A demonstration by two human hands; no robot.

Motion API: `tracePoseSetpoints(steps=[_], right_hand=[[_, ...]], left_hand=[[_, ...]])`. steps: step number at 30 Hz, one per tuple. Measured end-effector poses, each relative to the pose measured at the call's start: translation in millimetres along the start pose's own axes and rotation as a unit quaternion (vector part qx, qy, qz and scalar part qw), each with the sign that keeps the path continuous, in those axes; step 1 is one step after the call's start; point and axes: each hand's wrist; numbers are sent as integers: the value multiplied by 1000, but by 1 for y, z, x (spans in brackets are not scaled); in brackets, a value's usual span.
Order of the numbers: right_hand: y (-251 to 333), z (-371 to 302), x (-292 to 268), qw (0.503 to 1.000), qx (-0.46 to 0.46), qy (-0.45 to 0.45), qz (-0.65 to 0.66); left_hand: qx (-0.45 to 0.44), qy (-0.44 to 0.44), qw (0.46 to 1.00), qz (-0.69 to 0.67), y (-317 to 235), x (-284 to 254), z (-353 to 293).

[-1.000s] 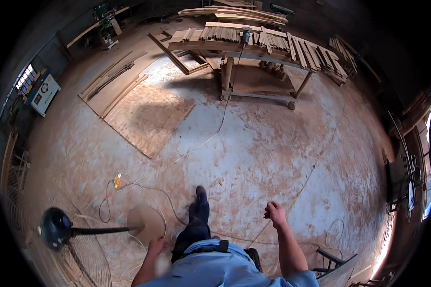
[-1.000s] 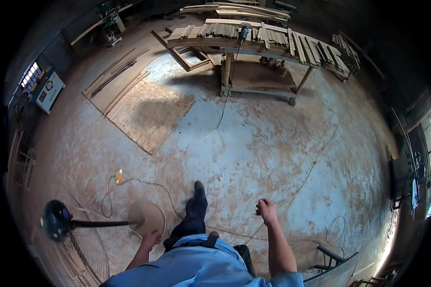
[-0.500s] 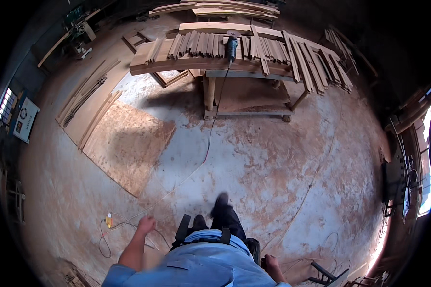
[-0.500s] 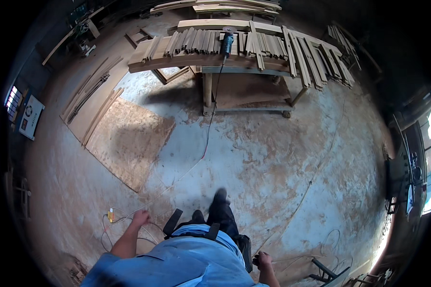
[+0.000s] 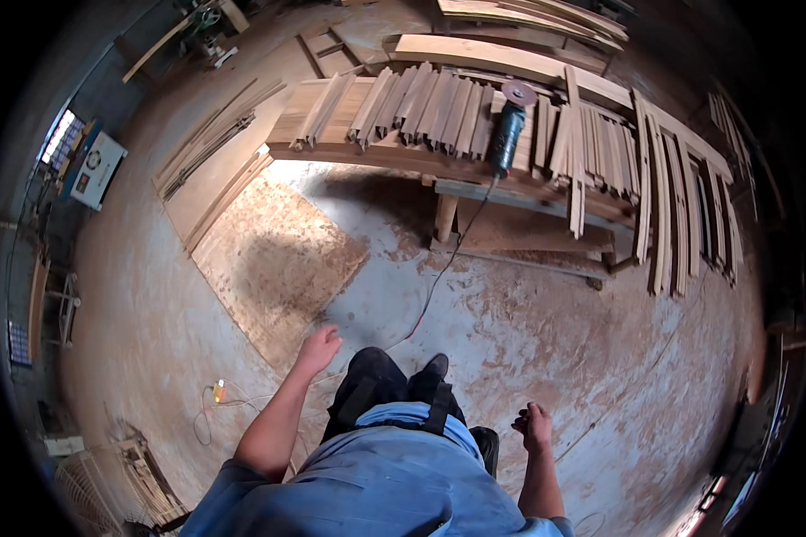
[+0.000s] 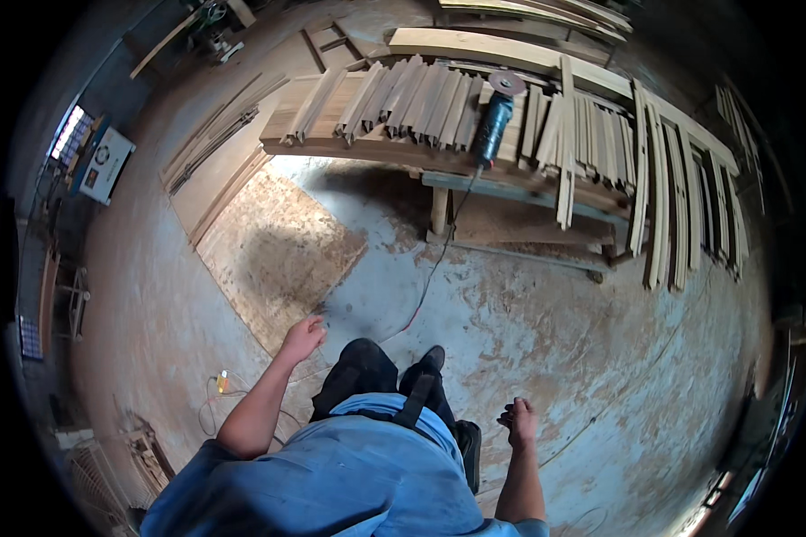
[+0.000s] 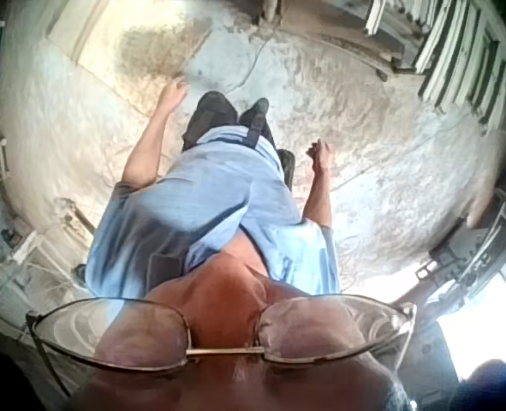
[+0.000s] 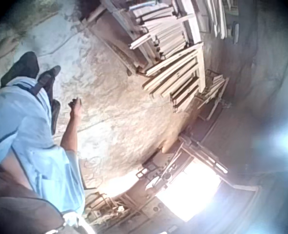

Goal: The person uses a hammer to break apart a wooden frame and then applies glue to small wooden pieces. They walk around the workshop to retrieve materials and tools, eventually placing the glued pieces onto a larger wooden structure.

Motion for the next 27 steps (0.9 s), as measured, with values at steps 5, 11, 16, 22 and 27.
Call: tracePoseSetpoints(steps=[5, 11, 16, 22, 27], right_hand=[[55, 33, 24, 999, -10, 0, 31], [35, 35, 49, 995, 70, -43, -52], [28, 27, 90, 982, 136, -126, -25], [97, 8, 189, 987, 122, -103, -29], [135, 17, 244, 988, 114, -83, -68]], left_hand=[[27, -34, 995, -95, -82, -12, 83], [28, -76, 955, -286, -198, -47, 212], [-46, -62, 872, -483, -249, -74, 309], [-132, 32, 875, -465, -250, -82, 358], [-103, 33, 894, -436, -248, -86, 364]])
Point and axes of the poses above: each hand's wrist, its own z-axis towards the middle knuckle, its own x-axis out of the palm, y = z × x, and after that the axes turned 2 degrees about -z, right-handed
